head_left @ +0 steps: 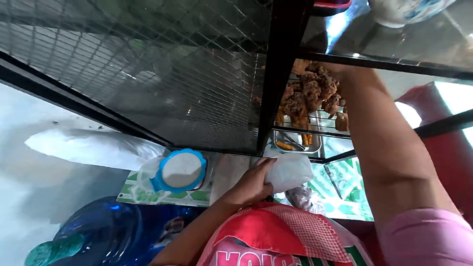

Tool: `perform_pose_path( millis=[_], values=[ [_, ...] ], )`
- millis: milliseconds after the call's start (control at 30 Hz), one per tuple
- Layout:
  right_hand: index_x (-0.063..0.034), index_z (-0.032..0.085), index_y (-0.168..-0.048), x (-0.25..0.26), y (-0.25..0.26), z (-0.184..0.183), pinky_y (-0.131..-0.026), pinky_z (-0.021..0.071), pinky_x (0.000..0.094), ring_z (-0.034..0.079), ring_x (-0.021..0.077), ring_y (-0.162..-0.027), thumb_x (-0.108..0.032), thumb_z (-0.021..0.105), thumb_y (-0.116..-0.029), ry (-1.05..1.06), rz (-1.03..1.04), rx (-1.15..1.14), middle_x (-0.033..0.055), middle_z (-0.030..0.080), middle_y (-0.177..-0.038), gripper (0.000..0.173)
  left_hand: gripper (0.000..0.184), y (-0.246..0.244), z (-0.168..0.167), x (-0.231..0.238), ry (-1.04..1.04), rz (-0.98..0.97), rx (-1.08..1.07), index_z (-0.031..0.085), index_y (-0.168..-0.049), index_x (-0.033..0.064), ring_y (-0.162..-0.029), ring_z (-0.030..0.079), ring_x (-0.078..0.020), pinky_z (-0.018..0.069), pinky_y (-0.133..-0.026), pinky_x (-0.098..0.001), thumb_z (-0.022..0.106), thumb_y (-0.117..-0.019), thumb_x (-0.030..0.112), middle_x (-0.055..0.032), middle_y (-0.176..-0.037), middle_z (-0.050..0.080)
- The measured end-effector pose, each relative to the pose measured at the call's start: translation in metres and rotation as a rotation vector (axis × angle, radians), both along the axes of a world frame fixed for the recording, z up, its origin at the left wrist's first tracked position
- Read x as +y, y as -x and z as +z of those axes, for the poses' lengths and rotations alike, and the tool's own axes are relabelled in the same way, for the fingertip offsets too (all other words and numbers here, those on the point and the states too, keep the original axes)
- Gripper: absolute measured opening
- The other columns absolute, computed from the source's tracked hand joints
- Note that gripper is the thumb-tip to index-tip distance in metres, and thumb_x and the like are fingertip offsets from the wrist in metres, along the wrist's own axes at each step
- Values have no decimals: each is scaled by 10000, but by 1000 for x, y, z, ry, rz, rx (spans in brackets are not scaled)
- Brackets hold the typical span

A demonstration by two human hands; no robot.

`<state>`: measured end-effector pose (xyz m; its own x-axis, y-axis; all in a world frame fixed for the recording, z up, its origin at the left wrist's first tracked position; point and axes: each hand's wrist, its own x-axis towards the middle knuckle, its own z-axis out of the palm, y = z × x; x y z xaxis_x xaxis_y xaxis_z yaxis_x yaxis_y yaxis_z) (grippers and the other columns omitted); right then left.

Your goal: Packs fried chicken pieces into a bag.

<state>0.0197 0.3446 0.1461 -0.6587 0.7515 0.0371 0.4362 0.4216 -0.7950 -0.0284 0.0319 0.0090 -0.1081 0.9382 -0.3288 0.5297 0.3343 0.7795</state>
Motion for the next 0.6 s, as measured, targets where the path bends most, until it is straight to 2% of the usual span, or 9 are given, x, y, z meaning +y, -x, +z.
perform_pose_path(
  millis=[33, 100, 167, 233, 300, 400, 500, 533, 600],
  values=[
    [78, 539, -1336, -11, -9, 11, -940, 484, 226, 571, 97, -1091, -40, 559, -1030, 21, 47, 62, 168, 598, -1257, 328, 767, 1, 1, 0, -4, 6, -11, 408, -1558, 119, -1344, 522, -280, 481, -1067, -455, 698, -850, 60, -157, -1582, 394],
    [-59, 613, -1178, -25, -27, 21, -785, 531, 198, 605, 14, -904, -119, 619, -1012, 88, 158, 159, -14, 640, -1018, 176, 762, 1, 3, 1, -32, 18, -28, 426, -1544, 105, -1345, 517, -279, 480, -1072, -448, 699, -836, 35, -162, -1560, 418],
    [-147, 623, -1072, -35, -44, 21, -726, 550, 217, 633, 15, -822, -147, 611, -983, 225, 252, 243, -92, 661, -902, 90, 753, 0, 6, 2, -50, 18, -27, 425, -1546, 104, -1338, 519, -257, 486, -1065, -422, 680, -841, 36, -156, -1550, 428],
    [-171, 660, -1023, -42, -62, 13, -724, 580, 232, 667, 24, -816, -190, 575, -953, 339, 339, 301, -94, 702, -901, 111, 746, 0, 10, 3, -31, 11, -25, 415, -1553, 116, -1334, 523, -252, 488, -1063, -422, 671, -856, 47, -150, -1554, 422],
    [-192, 711, -1017, -47, -77, 4, -729, 593, 248, 688, 29, -817, -284, 605, -919, 413, 420, 341, -91, 737, -911, 171, 737, 0, 10, 4, -36, 17, -36, 423, -1550, 119, -1343, 515, -253, 476, -1078, -433, 668, -857, 58, -144, -1548, 432],
    [-184, 745, -1055, -55, -97, -8, -780, 606, 266, 697, 35, -866, -325, 647, -922, 375, 512, 384, -89, 746, -978, 217, 715, -2, 8, 5, -67, 37, -77, 443, -1537, 128, -1277, 570, -238, 525, -1019, -436, 669, -860, 76, -136, -1527, 456],
    [-154, 760, -1071, -74, -117, -16, -907, 576, 251, 624, 39, -1089, -403, 728, -895, 42, 580, 254, -50, 650, -1207, 307, 718, -3, 11, 5, -75, 86, -155, 447, -1534, 148, -1233, 596, -230, 551, -976, -440, 685, -863, 54, -128, -1520, 453],
    [-152, 775, -1045, -84, -122, -21, -976, 542, 284, 587, 78, -1172, -388, 756, -864, -78, 606, 195, -16, 631, -1251, 297, 724, -3, 12, 4, -85, 102, -178, 447, -1533, 150, -1238, 592, -227, 554, -974, -437, 688, -858, 45, -127, -1518, 452],
    [-181, 813, -965, -109, -129, -40, -1042, 484, 437, 535, 214, -1267, -405, 793, -793, -300, 646, 81, 49, 634, -1296, 283, 726, -4, 13, 5, -105, 127, -219, 452, -1525, 139, -1261, 577, -227, 545, -986, -435, 691, -849, 27, -137, -1519, 451]
  ],
)
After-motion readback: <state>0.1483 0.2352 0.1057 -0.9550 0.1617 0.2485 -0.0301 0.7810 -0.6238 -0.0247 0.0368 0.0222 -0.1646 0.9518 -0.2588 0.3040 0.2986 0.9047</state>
